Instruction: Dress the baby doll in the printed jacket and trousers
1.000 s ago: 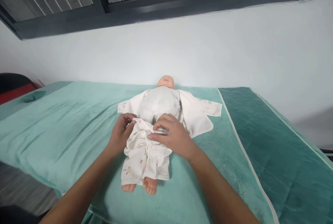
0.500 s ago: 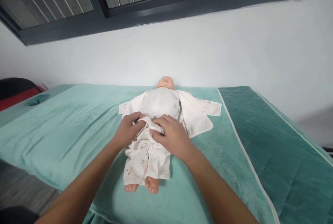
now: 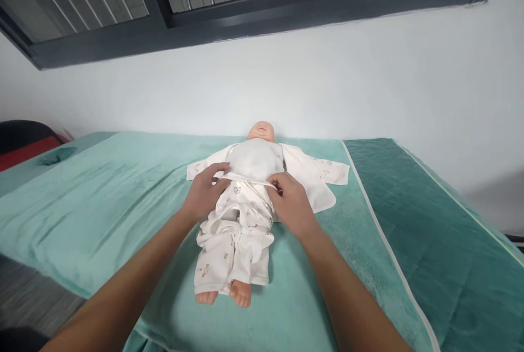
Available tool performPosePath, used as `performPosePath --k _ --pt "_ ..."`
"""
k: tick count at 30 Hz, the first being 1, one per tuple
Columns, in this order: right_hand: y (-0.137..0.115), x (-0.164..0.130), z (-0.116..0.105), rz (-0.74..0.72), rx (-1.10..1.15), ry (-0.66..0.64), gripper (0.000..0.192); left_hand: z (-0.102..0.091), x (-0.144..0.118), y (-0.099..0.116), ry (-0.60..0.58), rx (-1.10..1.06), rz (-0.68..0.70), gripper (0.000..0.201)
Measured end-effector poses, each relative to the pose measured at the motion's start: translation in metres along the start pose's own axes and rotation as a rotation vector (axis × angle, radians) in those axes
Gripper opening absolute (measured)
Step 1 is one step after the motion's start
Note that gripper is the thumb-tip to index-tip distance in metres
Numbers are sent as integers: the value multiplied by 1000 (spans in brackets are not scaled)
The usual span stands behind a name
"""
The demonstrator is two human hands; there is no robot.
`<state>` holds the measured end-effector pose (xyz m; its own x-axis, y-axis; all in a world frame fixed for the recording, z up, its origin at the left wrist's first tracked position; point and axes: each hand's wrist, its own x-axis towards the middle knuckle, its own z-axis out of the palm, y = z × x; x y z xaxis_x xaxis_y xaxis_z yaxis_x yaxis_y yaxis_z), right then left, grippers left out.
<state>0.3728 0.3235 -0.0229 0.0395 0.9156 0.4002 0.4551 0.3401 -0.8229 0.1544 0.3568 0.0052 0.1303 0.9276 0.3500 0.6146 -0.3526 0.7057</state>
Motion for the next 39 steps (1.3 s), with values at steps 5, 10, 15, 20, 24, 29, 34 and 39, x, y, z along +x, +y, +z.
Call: performPosePath --k 5,10,15,20,24,29,34,39 --pt "13 2 4 222 183 -46 27 -4 23 -3 35 19 -64 15" --pt "24 5 5 307 358 -83 37 11 51 -22 62 -152 -140 14" --pt "31 8 11 351 586 -71 36 23 56 -50 28 -207 -223 19" --pt "35 13 21 330 758 261 29 21 49 -57 -22 -158 -370 31" --pt "37 18 21 380 728 212 32 17 46 -50 -70 -120 -452 43" --pt "33 16 4 339 440 -79 31 9 40 -44 -228 -223 -490 54" --pt "27 11 -13 301 467 -366 29 4 37 -46 -256 -252 -510 51" --pt "29 12 -1 330 269 -225 19 6 37 -49 -183 -101 -498 50"
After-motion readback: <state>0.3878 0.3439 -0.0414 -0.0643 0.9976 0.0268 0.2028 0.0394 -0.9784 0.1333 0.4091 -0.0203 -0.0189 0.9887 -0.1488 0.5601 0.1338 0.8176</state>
